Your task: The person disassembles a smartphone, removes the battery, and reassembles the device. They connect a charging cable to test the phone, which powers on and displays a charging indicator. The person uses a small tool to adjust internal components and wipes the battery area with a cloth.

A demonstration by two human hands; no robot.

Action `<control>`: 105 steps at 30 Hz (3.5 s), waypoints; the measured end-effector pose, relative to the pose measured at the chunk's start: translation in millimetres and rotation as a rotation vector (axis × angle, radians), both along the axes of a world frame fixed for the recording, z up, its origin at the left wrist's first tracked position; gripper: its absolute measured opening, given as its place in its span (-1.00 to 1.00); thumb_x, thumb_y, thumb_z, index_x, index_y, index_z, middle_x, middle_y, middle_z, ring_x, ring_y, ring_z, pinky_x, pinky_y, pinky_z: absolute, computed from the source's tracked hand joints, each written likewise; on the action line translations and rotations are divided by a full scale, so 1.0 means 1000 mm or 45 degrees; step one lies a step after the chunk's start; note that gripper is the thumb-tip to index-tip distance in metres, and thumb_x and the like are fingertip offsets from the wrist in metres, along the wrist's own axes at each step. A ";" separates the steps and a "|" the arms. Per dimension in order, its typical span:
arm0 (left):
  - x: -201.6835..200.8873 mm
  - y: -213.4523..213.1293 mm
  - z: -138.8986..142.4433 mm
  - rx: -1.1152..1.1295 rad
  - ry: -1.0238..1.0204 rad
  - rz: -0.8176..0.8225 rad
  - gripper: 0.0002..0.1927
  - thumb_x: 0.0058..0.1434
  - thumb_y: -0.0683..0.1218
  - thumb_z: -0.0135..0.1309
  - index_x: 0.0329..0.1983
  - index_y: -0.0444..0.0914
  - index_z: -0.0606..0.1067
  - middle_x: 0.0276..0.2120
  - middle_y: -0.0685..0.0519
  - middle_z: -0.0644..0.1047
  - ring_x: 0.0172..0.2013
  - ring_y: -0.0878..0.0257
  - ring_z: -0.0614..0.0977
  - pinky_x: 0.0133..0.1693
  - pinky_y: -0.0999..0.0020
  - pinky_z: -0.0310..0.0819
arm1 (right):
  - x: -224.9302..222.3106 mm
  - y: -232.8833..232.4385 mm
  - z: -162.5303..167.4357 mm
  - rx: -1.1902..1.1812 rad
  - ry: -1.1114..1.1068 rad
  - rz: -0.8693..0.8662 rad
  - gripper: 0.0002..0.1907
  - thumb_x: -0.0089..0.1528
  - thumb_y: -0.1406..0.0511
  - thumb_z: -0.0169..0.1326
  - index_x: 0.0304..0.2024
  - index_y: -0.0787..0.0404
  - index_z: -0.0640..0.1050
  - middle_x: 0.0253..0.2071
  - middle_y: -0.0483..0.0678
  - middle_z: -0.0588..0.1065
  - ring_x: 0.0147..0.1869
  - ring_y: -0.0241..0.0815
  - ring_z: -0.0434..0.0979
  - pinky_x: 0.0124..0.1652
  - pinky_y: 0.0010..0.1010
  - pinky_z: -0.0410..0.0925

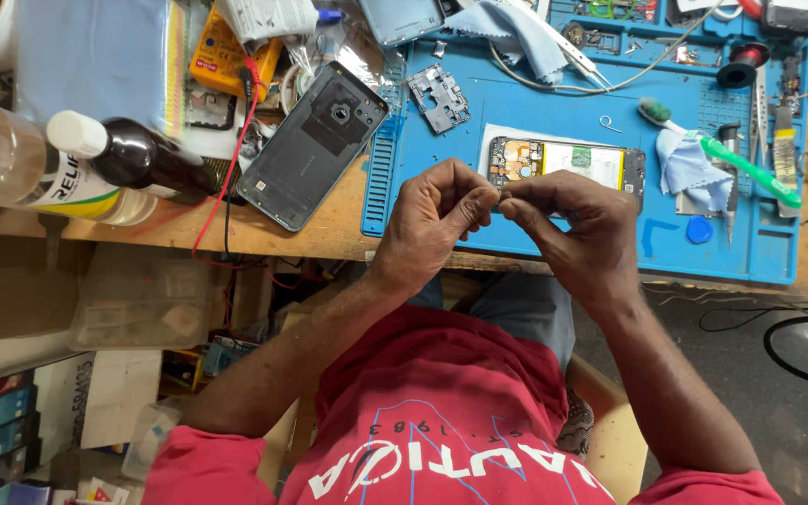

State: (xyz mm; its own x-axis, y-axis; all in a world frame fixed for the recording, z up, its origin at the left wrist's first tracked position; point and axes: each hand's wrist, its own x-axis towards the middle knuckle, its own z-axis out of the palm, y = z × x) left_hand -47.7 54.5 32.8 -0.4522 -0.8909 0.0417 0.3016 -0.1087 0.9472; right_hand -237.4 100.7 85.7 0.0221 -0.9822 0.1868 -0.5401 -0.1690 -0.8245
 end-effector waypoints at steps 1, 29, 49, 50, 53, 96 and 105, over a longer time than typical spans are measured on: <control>0.001 0.000 0.001 0.004 0.001 -0.001 -0.81 0.42 -0.02 0.12 -0.20 -0.25 0.51 -0.44 0.16 0.56 -0.42 0.49 0.49 -0.36 0.55 0.41 | 0.001 -0.002 0.001 0.043 -0.108 0.029 -0.87 0.27 0.41 0.29 -0.12 0.27 0.67 -0.23 -0.08 0.65 -0.18 -0.38 0.62 -0.16 -0.52 0.48; 0.039 -0.030 0.007 -1.007 -0.829 0.292 -0.79 0.29 -0.10 0.27 -0.06 -0.21 0.55 -0.18 0.08 0.55 -0.13 0.12 0.52 -0.03 0.19 0.46 | 0.000 -0.063 0.011 0.184 0.651 0.254 -0.89 0.16 0.31 0.31 -0.26 0.15 0.70 -0.23 -0.05 0.57 -0.27 -0.17 0.63 -0.26 -0.35 0.46; 0.037 -0.028 0.004 -1.085 -0.897 0.276 -0.71 0.22 -0.15 0.32 -0.01 -0.19 0.55 -0.15 0.07 0.53 -0.09 0.12 0.51 0.01 0.19 0.44 | 0.005 -0.074 0.015 0.235 0.716 0.303 -0.87 0.19 0.33 0.30 -0.24 0.25 0.68 -0.24 0.03 0.58 -0.24 -0.10 0.66 -0.20 -0.30 0.50; 0.037 -0.028 0.004 -1.087 -0.894 0.279 -0.71 0.21 -0.15 0.32 -0.01 -0.19 0.56 -0.15 0.07 0.52 -0.09 0.12 0.51 0.00 0.19 0.44 | 0.004 -0.073 0.014 0.219 0.701 0.300 -0.87 0.19 0.34 0.30 -0.23 0.25 0.68 -0.25 0.03 0.58 -0.24 -0.11 0.66 -0.21 -0.31 0.50; 0.037 -0.028 0.004 -1.106 -0.895 0.276 -0.70 0.20 -0.15 0.33 -0.01 -0.19 0.56 -0.15 0.08 0.53 -0.10 0.12 0.51 -0.01 0.20 0.44 | 0.003 -0.070 0.010 0.158 0.686 0.283 -0.89 0.19 0.37 0.31 -0.23 0.22 0.69 -0.24 0.01 0.59 -0.24 -0.14 0.67 -0.21 -0.33 0.50; 0.031 -0.022 0.004 -1.284 -1.075 0.182 -0.68 0.23 -0.13 0.20 0.07 -0.08 0.64 -0.14 0.10 0.49 -0.12 0.12 0.48 -0.07 0.17 0.41 | -0.012 -0.038 -0.004 -0.436 1.056 0.495 -0.55 0.05 0.46 0.20 0.03 0.23 0.62 -0.03 -0.02 0.52 -0.01 -0.02 0.53 0.01 -0.16 0.40; 0.027 -0.024 0.013 -1.292 -1.050 0.184 -0.66 0.21 -0.18 0.17 0.05 -0.07 0.63 -0.17 0.10 0.52 -0.13 0.10 0.50 -0.08 0.16 0.41 | -0.015 -0.047 -0.005 -0.462 1.198 0.555 -0.65 -0.04 0.41 0.22 -0.16 0.22 0.64 -0.10 -0.05 0.54 0.03 -0.04 0.57 -0.03 -0.20 0.42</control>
